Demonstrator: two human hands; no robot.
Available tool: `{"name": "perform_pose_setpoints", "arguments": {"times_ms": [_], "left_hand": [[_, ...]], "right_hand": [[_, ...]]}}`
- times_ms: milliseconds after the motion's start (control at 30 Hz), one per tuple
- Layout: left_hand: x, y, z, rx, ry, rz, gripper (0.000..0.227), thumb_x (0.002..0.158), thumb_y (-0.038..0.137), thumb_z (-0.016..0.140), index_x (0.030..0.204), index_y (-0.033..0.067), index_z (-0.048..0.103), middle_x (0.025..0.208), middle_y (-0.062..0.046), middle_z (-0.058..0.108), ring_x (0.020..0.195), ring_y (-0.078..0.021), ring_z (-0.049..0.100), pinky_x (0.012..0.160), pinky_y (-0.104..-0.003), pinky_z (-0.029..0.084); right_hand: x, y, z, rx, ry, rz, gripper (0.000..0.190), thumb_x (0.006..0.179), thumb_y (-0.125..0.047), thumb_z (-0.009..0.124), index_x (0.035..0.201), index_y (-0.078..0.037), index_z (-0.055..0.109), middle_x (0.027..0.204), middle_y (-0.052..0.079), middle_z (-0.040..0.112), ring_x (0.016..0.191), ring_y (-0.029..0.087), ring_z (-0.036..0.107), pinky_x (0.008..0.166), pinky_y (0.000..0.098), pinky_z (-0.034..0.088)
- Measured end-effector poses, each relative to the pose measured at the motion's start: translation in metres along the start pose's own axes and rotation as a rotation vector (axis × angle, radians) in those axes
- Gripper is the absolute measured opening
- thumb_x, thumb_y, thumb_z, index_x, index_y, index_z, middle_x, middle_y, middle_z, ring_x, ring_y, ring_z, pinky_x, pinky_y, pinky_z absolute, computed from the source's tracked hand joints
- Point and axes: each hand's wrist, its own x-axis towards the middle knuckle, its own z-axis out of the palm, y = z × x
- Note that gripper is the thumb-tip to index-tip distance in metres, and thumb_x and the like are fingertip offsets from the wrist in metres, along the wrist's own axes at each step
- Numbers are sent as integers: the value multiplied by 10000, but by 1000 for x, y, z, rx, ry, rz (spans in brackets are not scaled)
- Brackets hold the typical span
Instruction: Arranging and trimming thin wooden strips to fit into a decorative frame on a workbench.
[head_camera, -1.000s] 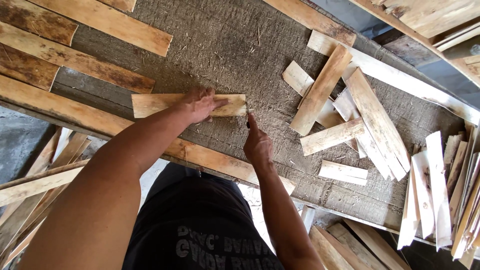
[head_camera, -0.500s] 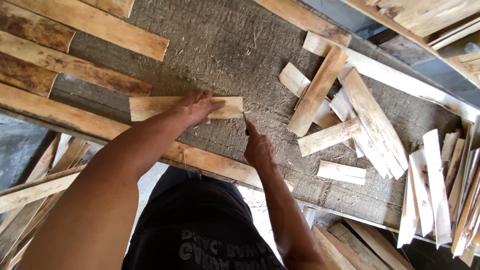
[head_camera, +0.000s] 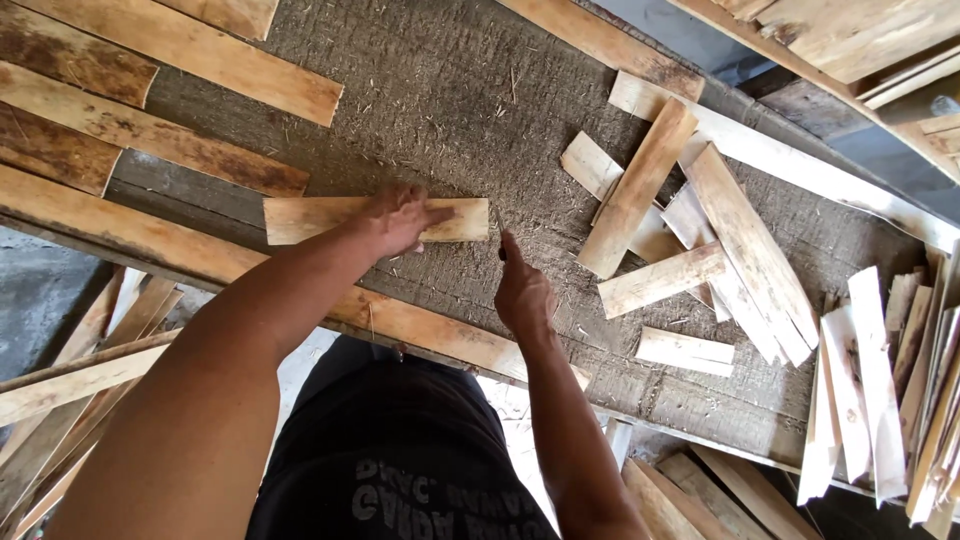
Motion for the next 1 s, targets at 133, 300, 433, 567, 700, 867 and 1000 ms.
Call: {"name": "perform_pose_setpoints", "arguments": {"times_ms": [133,300,433,567,700,867,1000], "left_hand": [[17,-2,22,-171,-131,-44,543,1107,502,363,1623,346,298,1305,-221,581,1147,-329,611,1237,-640,257],[-10,4,-10,82,-20,15,820,1026,508,495,1669,358,10,1486,-298,376,1255,-409,515,1129,-647,347],[0,3,2,71,3,17,806,1030,520,495,1667,381,21,1492,-291,381,1287,-409,502,1170,-679,286],[-5,6,2,45,1,17,882,970,615,550,1659,365,60,1529,-275,354,1332,-402,469,1155,-656,288],[0,3,4,-11,58,12,889,942,599,605,1626,384,80,1538,-227,332,1360,-394,424,1176,-676,220],[-14,-1,-7,-11,55,21,910,985,507,623,1669,327,49,1496,-228,411,1313,-360,499,1190,-651,302],[-22,-4,2,-105,309,35,1062,851,457,779,1582,66,115,1440,-280,432,1261,-387,511,1096,-526,416]], "right_hand": [[18,19,39,-47,200,-196,557,1060,-80,384,1581,-276,353,1145,131,756,338,67,342,251,234,322],[1,-5,15,-17,-62,27,524,1119,-136,347,1608,-326,350,893,135,772,398,91,339,309,246,298],[5,-5,11,69,2,-55,514,1092,-83,371,1561,-292,394,934,137,751,378,106,401,287,277,354],[-4,5,15,-67,-29,-58,714,929,8,491,1562,-299,371,963,144,753,448,158,554,354,352,459],[-25,-11,-5,-175,-154,0,748,962,25,488,1615,-310,345,897,166,784,536,189,609,455,356,462],[-22,30,-9,-46,-129,84,465,1027,-116,495,1474,-245,486,867,168,730,598,221,586,481,364,431],[-5,99,23,40,14,329,286,1127,-295,491,1342,-118,553,842,140,715,673,285,635,533,434,470]]}}
